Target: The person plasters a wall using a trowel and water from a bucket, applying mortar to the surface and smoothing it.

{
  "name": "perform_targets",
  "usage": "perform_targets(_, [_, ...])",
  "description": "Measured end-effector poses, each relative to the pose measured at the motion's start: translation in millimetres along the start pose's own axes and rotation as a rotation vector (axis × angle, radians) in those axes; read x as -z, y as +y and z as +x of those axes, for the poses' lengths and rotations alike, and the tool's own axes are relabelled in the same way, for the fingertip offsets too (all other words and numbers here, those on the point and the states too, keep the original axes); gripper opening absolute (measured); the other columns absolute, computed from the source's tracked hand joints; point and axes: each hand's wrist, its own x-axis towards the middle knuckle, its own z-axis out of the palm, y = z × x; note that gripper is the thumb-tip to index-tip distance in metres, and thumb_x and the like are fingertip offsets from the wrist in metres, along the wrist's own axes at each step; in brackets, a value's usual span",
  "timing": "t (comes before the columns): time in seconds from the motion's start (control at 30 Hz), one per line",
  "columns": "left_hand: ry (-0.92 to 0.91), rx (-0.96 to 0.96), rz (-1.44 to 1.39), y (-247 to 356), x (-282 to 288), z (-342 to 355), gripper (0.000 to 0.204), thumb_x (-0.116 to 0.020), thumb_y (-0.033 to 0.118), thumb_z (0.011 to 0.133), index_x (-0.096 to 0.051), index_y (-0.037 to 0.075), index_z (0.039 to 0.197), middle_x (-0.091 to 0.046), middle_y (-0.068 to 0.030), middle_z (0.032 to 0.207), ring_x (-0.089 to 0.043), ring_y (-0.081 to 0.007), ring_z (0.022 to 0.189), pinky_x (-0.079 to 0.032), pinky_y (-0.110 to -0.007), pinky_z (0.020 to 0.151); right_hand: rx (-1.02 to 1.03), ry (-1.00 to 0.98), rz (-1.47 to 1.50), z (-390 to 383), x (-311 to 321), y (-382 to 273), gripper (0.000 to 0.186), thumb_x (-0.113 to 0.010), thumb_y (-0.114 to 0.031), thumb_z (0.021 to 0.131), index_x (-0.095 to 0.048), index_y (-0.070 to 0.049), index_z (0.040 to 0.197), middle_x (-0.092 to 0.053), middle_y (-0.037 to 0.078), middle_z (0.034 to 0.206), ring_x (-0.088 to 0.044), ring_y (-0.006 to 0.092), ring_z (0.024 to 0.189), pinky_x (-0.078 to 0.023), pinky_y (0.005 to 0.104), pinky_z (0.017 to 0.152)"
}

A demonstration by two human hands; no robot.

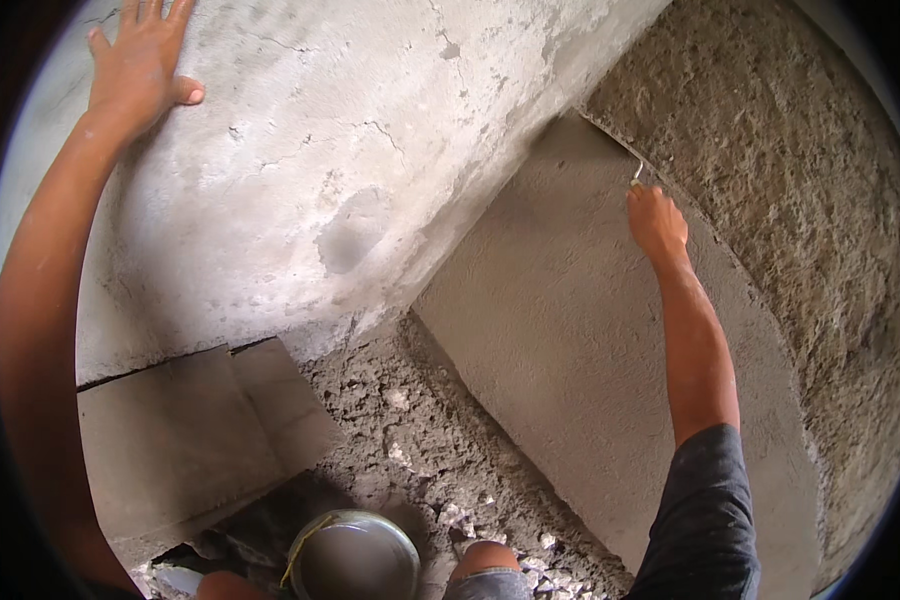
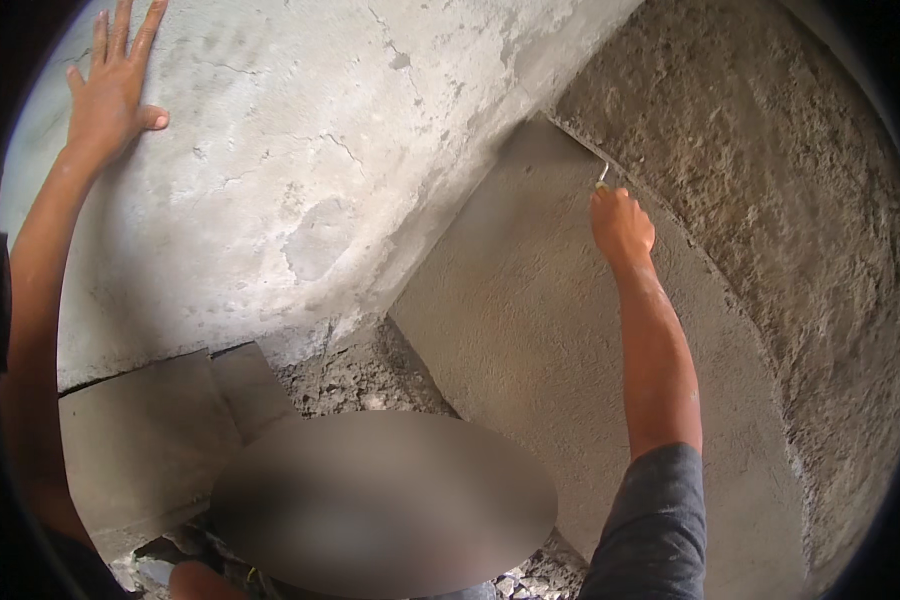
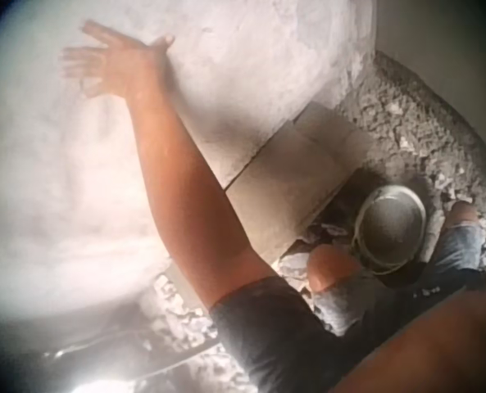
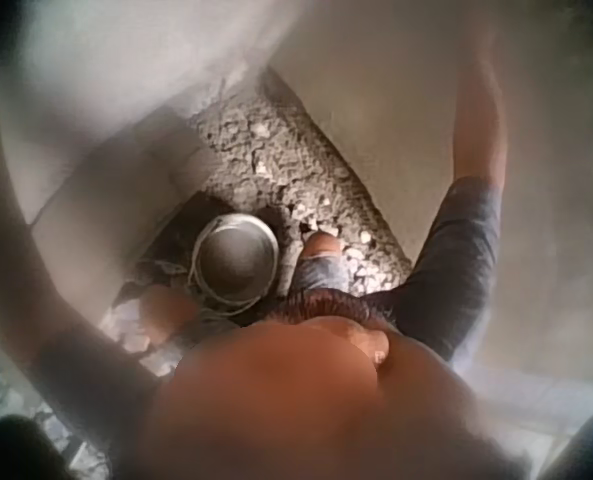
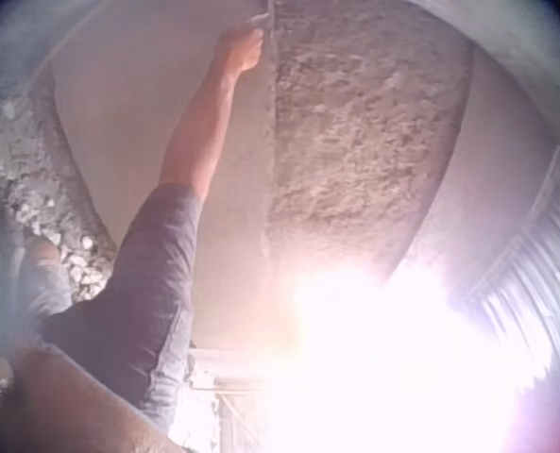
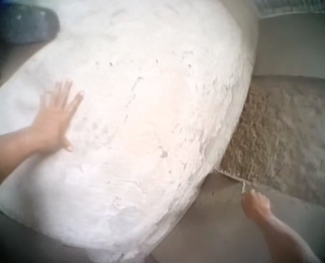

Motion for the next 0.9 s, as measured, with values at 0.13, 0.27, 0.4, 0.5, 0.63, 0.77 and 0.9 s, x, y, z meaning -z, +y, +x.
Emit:
perform_targets(0.13, [0.002,0.011,0.017,2,1,0,0.136,-0.087,0.059,0.069,-0.004,0.004,0.162,0.001,-0.0441,0.159,-0.001,-0.0641,0.146,-0.024,-0.078,0.109,-0.017,0.02,-0.012,16,1,-9,0.05,-0.049,-0.042,0.103,-0.063,0.003,0.12,-0.071,0.023,0.118,-0.068,0.0417,0.112,-0.055,0.0482,0.094])
perform_targets(0.27, [-0.016,0.023,0.034,4,2,0,0.137,-0.087,0.059,0.069,-0.002,0.005,0.162,0.001,-0.0442,0.159,-0.004,-0.0615,0.148,-0.024,-0.078,0.109,-0.021,0.001,0.001,34,4,-11,0.05,-0.047,-0.04,0.103,-0.064,0.002,0.124,-0.069,0.023,0.123,-0.065,0.0412,0.117,-0.053,0.0481,0.097])
perform_targets(0.4, [-0.065,0.135,-0.057,16,5,-3,0.14,-0.093,0.05,0.062,-0.007,0.009,0.164,0.007,-0.0298,0.166,0.004,-0.0473,0.154,-0.009,-0.067,0.121,-0.085,-0.007,0.173,38,22,-26,0.051,-0.046,-0.041,0.103,-0.066,0.001,0.124,-0.068,0.022,0.125,-0.064,0.0409,0.119,-0.052,0.049,0.098])
perform_targets(0.5, [-0.022,0.123,-0.065,9,4,-3,0.141,-0.094,0.049,0.059,-0.009,0.009,0.164,0.005,-0.0304,0.166,0.002,-0.0476,0.154,-0.012,-0.068,0.12,-0.063,-0.024,0.2,19,33,-39,0.051,-0.044,-0.042,0.102,-0.068,-0.001,0.122,-0.068,0.022,0.125,-0.065,0.0413,0.118,-0.051,0.0492,0.098])
perform_targets(0.63, [-0.111,0.191,-0.062,19,19,2,0.142,-0.095,0.048,0.057,-0.01,0.008,0.163,0.005,-0.0302,0.166,0.002,-0.048,0.154,-0.014,-0.067,0.12,-0.047,-0.002,0.081,10,13,-28,0.051,-0.044,-0.041,0.103,-0.068,-0.001,0.122,-0.069,0.022,0.123,-0.066,0.0414,0.116,-0.052,0.0486,0.097])
perform_targets(0.77, [-0.017,0.135,-0.091,11,6,-3,0.141,-0.095,0.046,0.058,-0.01,0.008,0.163,0.006,-0.0291,0.167,0.003,-0.0469,0.155,-0.014,-0.066,0.121,0.004,0.029,0.023,20,-1,-12,0.046,-0.046,-0.038,0.103,-0.069,-0.003,0.121,-0.07,0.022,0.121,-0.067,0.0414,0.114,-0.054,0.0487,0.095])
perform_targets(0.9, [-0.041,0.141,-0.088,5,-5,0,0.137,-0.094,0.046,0.061,-0.009,0.01,0.164,0.007,-0.0283,0.167,0.004,-0.0443,0.155,-0.013,-0.068,0.12,0.02,0.043,-0.025,39,-7,-11,0.046,-0.047,-0.039,0.103,-0.068,-0.003,0.121,-0.071,0.021,0.119,-0.069,0.0398,0.109,-0.055,0.0483,0.091])
